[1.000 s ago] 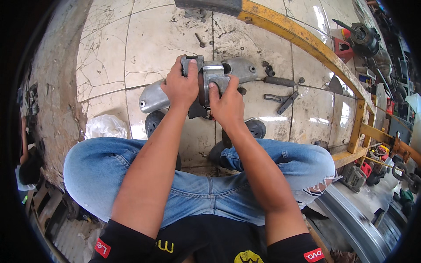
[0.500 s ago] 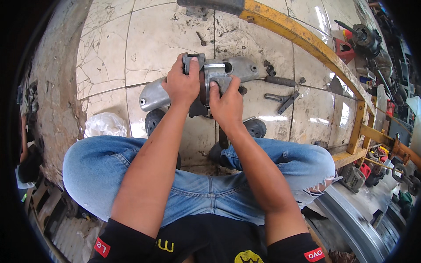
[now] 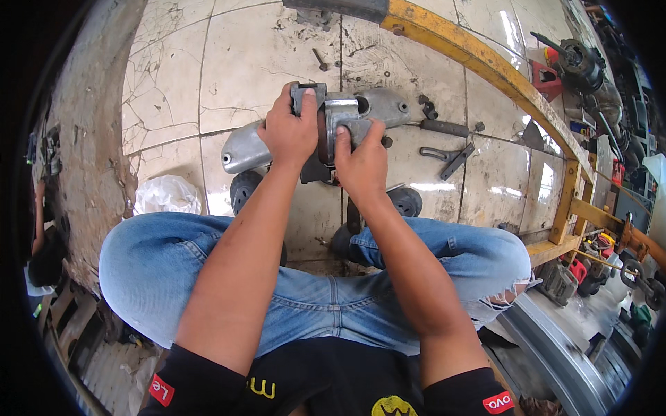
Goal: The person sits on the floor and uses a T-handle wrench to loosen and tighten bolts on a metallic mechanical component. They repeatedly adjust the part's position and manipulate the bolts with the wrench throughout the clip.
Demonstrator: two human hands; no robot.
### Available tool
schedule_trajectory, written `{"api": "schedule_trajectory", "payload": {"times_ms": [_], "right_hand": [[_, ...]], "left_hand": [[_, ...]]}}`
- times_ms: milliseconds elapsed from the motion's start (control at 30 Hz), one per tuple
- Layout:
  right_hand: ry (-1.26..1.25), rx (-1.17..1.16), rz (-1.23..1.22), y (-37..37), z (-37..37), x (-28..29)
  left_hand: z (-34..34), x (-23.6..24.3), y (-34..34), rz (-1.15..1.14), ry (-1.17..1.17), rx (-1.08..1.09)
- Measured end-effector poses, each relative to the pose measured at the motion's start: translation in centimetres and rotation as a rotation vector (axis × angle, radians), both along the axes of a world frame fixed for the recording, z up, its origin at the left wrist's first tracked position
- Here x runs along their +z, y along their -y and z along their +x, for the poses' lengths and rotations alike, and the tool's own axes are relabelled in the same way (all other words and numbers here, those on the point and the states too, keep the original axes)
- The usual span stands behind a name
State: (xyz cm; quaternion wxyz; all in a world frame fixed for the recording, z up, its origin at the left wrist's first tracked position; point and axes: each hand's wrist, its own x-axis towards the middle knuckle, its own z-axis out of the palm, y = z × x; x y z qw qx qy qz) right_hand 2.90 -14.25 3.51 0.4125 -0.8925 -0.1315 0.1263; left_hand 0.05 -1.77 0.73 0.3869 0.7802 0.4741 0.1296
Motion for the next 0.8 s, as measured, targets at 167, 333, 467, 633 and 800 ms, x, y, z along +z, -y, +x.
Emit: {"api": "schedule_trajectory", "payload": {"times_ms": [167,333,467,633,800], "right_hand": [[0.025,0.064,-0.044,0.25,0.22,-0.21],[-0.023,0.097,-0.075,0.18,0.07,0.37],[0.001,0.066,-0.024,0.18,0.27,0.15],[0.005,0.099,-0.088,0.14,-0.01,0.06],[0.053,0.050,-0.039,0.50,0.42,-0.21]], "left_hand": [[-0.07,0.06,-0.17,-0.007,0.005,0.002],[0.07,0.22,-0.18,-0.008,0.010,-0.014],[-0.10,0.40,-0.14,-0.008,0.007,0.000],[0.00,0.15,-0.08,-0.008,0.011,0.004],[-0.01,0.41,0.10,-0.012,0.004,-0.001]]}}
